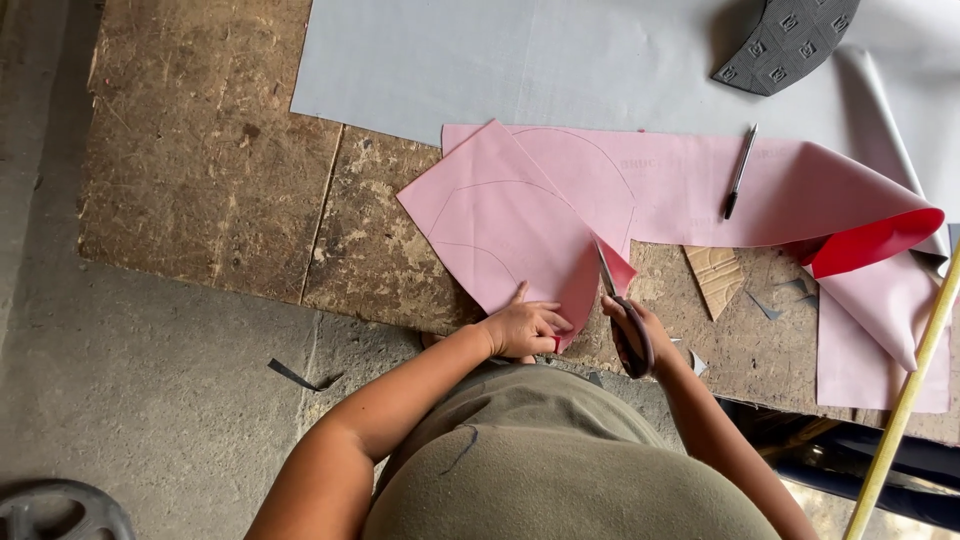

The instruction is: Tracing a template onto pink upholstery material and cutting out the shapes with scissors

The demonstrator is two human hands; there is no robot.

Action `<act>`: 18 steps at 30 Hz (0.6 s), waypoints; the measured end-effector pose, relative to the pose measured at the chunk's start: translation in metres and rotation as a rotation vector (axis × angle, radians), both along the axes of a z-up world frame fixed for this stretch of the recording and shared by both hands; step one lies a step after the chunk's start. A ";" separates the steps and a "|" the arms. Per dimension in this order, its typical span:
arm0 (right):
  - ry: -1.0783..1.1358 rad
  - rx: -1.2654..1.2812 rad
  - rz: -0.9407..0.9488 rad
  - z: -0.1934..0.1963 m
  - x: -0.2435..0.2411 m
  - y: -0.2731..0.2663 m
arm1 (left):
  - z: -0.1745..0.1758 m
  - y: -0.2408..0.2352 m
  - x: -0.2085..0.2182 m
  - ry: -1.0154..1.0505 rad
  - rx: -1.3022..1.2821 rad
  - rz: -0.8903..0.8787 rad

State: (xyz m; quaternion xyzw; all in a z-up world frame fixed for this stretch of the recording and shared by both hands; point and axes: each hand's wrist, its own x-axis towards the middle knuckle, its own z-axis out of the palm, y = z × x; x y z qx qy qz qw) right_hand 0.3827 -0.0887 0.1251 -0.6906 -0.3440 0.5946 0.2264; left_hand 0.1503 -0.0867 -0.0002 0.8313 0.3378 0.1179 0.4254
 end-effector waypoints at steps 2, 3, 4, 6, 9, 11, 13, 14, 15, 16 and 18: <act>-0.015 -0.005 0.006 0.004 -0.002 -0.002 | 0.005 0.000 -0.003 0.003 -0.027 0.005; -0.026 0.003 -0.001 0.005 -0.003 -0.003 | 0.005 0.000 -0.004 0.010 -0.022 0.000; -0.036 0.011 -0.009 0.005 -0.004 -0.004 | 0.005 0.000 -0.005 0.017 -0.017 -0.005; -0.031 -0.004 0.008 0.000 -0.004 0.004 | 0.005 0.000 -0.003 0.050 -0.010 -0.039; -0.038 -0.016 0.038 0.006 -0.003 0.012 | 0.009 -0.004 -0.003 0.099 -0.001 -0.088; -0.051 -0.009 0.051 0.009 -0.002 0.013 | 0.011 -0.005 -0.006 0.115 0.005 -0.101; -0.056 -0.010 0.002 0.007 0.001 0.008 | 0.009 -0.005 -0.009 0.113 -0.004 -0.099; -0.056 -0.009 0.004 0.004 0.000 0.007 | 0.010 -0.005 -0.011 0.113 -0.003 -0.097; -0.043 -0.023 -0.013 0.001 -0.002 0.005 | 0.012 -0.006 -0.013 0.118 -0.006 -0.103; -0.029 -0.037 -0.031 -0.003 -0.003 0.003 | 0.013 -0.006 -0.015 0.123 -0.009 -0.110; -0.029 -0.015 -0.007 -0.009 -0.004 0.010 | 0.026 -0.005 -0.018 0.158 -0.028 -0.141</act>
